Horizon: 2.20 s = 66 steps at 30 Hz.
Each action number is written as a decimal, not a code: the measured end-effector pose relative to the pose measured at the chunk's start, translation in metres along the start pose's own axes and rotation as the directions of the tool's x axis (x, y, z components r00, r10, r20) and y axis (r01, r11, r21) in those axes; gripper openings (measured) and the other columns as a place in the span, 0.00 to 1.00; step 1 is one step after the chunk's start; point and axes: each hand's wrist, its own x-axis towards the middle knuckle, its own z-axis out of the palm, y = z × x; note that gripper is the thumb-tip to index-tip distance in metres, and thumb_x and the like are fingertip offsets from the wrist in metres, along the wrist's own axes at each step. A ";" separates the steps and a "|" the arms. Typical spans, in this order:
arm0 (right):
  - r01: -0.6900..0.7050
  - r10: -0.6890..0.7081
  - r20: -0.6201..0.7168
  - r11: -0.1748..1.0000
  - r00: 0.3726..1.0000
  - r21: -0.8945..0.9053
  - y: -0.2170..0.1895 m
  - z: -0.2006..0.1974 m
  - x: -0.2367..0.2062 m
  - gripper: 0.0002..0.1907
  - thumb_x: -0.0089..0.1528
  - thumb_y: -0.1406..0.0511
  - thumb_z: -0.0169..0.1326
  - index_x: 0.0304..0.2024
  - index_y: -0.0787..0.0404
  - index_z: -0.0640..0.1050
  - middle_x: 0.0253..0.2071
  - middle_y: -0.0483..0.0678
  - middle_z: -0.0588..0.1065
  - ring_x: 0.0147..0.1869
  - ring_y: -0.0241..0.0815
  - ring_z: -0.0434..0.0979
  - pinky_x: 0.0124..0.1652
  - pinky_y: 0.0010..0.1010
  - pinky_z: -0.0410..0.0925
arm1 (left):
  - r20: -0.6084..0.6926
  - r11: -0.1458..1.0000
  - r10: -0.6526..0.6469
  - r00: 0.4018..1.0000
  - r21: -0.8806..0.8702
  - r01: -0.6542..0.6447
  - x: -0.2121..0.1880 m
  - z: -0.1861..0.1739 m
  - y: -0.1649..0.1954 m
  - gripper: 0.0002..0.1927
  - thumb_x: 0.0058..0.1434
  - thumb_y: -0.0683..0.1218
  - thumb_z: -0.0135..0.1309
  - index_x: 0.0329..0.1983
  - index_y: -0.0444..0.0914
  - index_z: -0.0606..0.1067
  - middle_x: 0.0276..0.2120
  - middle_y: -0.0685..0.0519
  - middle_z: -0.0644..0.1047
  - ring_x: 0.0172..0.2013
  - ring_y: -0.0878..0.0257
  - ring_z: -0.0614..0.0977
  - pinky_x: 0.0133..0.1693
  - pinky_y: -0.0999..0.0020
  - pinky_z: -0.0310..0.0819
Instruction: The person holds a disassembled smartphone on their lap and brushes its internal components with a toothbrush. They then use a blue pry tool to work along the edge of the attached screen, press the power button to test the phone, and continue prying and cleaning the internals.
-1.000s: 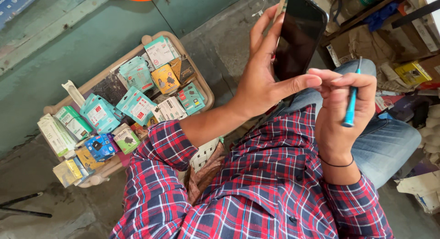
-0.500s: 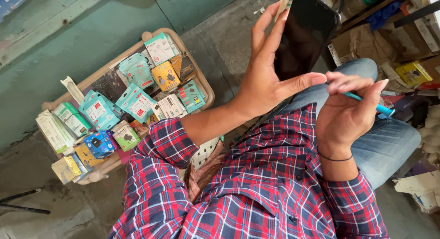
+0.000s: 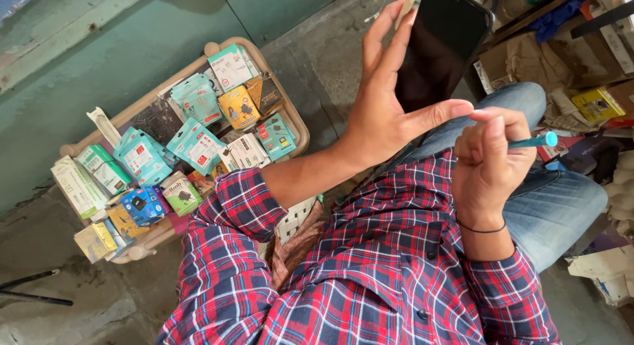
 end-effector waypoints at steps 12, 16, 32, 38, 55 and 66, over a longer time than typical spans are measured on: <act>0.015 -0.007 0.140 0.998 0.990 -0.054 -0.003 0.006 0.002 0.29 0.70 0.54 0.64 0.62 0.68 0.73 0.36 0.40 0.70 0.37 0.27 0.65 0.37 0.18 0.58 | 0.002 1.000 0.017 1.000 -0.011 -0.017 -0.001 0.000 0.003 0.53 0.61 0.56 0.74 0.78 0.44 0.51 0.75 0.49 0.51 0.73 0.57 0.56 0.73 0.68 0.56; -0.007 0.011 0.143 0.999 0.990 -0.033 -0.002 0.005 0.001 0.32 0.68 0.55 0.66 0.64 0.69 0.72 0.40 0.41 0.72 0.41 0.26 0.67 0.40 0.17 0.60 | 0.011 1.000 0.011 1.000 -0.001 -0.011 -0.001 0.000 0.004 0.54 0.60 0.57 0.75 0.78 0.44 0.52 0.75 0.48 0.51 0.73 0.56 0.57 0.72 0.67 0.58; -0.041 0.046 0.107 0.998 0.993 -0.048 0.007 -0.004 -0.004 0.30 0.65 0.66 0.70 0.64 0.67 0.71 0.49 0.44 0.74 0.51 0.30 0.74 0.53 0.19 0.68 | 0.045 1.000 0.024 0.999 0.009 -0.025 0.000 -0.003 0.013 0.54 0.59 0.58 0.73 0.78 0.43 0.51 0.75 0.47 0.50 0.73 0.53 0.57 0.72 0.64 0.58; -0.034 0.040 0.102 0.998 0.994 -0.056 0.009 -0.004 -0.004 0.28 0.65 0.68 0.70 0.64 0.67 0.72 0.50 0.44 0.75 0.53 0.31 0.75 0.55 0.20 0.68 | 0.053 0.999 0.022 0.998 0.024 -0.024 -0.001 -0.002 0.012 0.54 0.60 0.57 0.74 0.78 0.43 0.51 0.75 0.48 0.50 0.73 0.54 0.57 0.72 0.65 0.59; 0.351 -0.235 0.263 0.567 0.936 -0.745 0.026 0.005 -0.005 0.17 0.64 0.60 0.69 0.42 0.66 0.78 0.35 0.45 0.72 0.28 0.32 0.65 0.30 0.23 0.58 | -0.074 0.998 -0.013 0.997 0.065 0.018 -0.001 0.005 0.000 0.55 0.58 0.55 0.75 0.78 0.41 0.52 0.74 0.47 0.52 0.72 0.55 0.58 0.72 0.65 0.58; 0.370 -0.204 0.309 0.560 0.929 -0.741 0.025 0.023 -0.007 0.11 0.57 0.70 0.67 0.37 0.66 0.77 0.34 0.46 0.74 0.32 0.34 0.72 0.33 0.26 0.65 | -0.101 0.997 -0.031 0.994 0.073 0.038 -0.002 0.004 -0.001 0.55 0.59 0.57 0.74 0.78 0.37 0.53 0.74 0.46 0.52 0.72 0.55 0.58 0.72 0.65 0.57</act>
